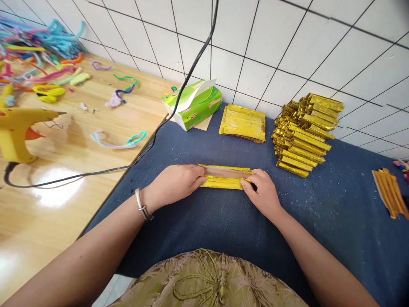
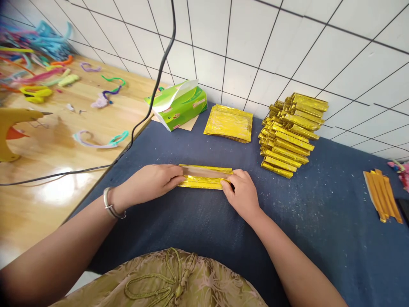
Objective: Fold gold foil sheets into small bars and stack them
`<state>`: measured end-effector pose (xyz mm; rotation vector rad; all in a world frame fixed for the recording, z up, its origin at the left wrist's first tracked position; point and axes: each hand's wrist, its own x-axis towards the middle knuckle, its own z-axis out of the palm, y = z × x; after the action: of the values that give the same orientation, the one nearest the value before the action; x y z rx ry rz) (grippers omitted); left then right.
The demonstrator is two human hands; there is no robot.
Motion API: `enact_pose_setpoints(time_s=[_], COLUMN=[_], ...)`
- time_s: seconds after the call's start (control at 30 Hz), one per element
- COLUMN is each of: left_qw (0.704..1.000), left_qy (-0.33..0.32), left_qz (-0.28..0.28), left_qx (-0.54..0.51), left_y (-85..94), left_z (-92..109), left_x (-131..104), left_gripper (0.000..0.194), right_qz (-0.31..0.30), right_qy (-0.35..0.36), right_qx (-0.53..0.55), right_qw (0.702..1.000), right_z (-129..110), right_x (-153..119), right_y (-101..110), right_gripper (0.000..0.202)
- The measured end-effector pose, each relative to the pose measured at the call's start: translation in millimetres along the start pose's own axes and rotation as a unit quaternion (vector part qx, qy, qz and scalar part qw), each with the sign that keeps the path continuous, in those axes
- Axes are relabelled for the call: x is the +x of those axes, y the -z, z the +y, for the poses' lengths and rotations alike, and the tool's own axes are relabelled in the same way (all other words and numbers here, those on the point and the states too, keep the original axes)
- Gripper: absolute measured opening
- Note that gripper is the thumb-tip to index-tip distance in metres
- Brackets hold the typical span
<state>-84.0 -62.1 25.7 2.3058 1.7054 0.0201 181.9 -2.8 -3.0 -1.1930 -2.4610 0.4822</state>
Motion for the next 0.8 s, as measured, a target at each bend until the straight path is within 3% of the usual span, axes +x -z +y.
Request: enact_pose_setpoints(time_s=[0.13, 0.37, 0.5, 0.63, 0.8], left_qw=[0.999, 0.996, 0.992, 0.981, 0.980], left_qy=[0.027, 0.015, -0.064, -0.188, -0.195], left_qz=[0.000, 0.026, 0.068, 0.047, 0.028], left_qx=[0.044, 0.082, 0.090, 0.032, -0.034], left_y=[-3.1, -2.4, 4.5, 5.6, 7.6], left_z=[4.9, 11.1, 16.1, 17.1, 12.3], left_x=[1.5, -2.4, -0.4, 1.7, -5.5], left_gripper=[0.030, 0.025, 0.014, 0.018, 0.030], right_qz=[-0.001, -0.004, -0.005, 0.001, 0.031], right_qy=[-0.022, -0.036, -0.035, -0.038, -0.044], right_qx=[-0.017, -0.046, -0.046, -0.045, -0.028], right_qw=[1.000, 0.998, 0.998, 0.998, 0.998], right_z=[-2.4, -4.5, -4.0, -3.0, -1.8], right_x=[0.3, 0.6, 0.0, -0.9, -2.2], right_y=[-1.3, -2.5, -2.9, -4.0, -5.1], right_gripper=[0.017, 0.020, 0.017, 0.018, 0.011])
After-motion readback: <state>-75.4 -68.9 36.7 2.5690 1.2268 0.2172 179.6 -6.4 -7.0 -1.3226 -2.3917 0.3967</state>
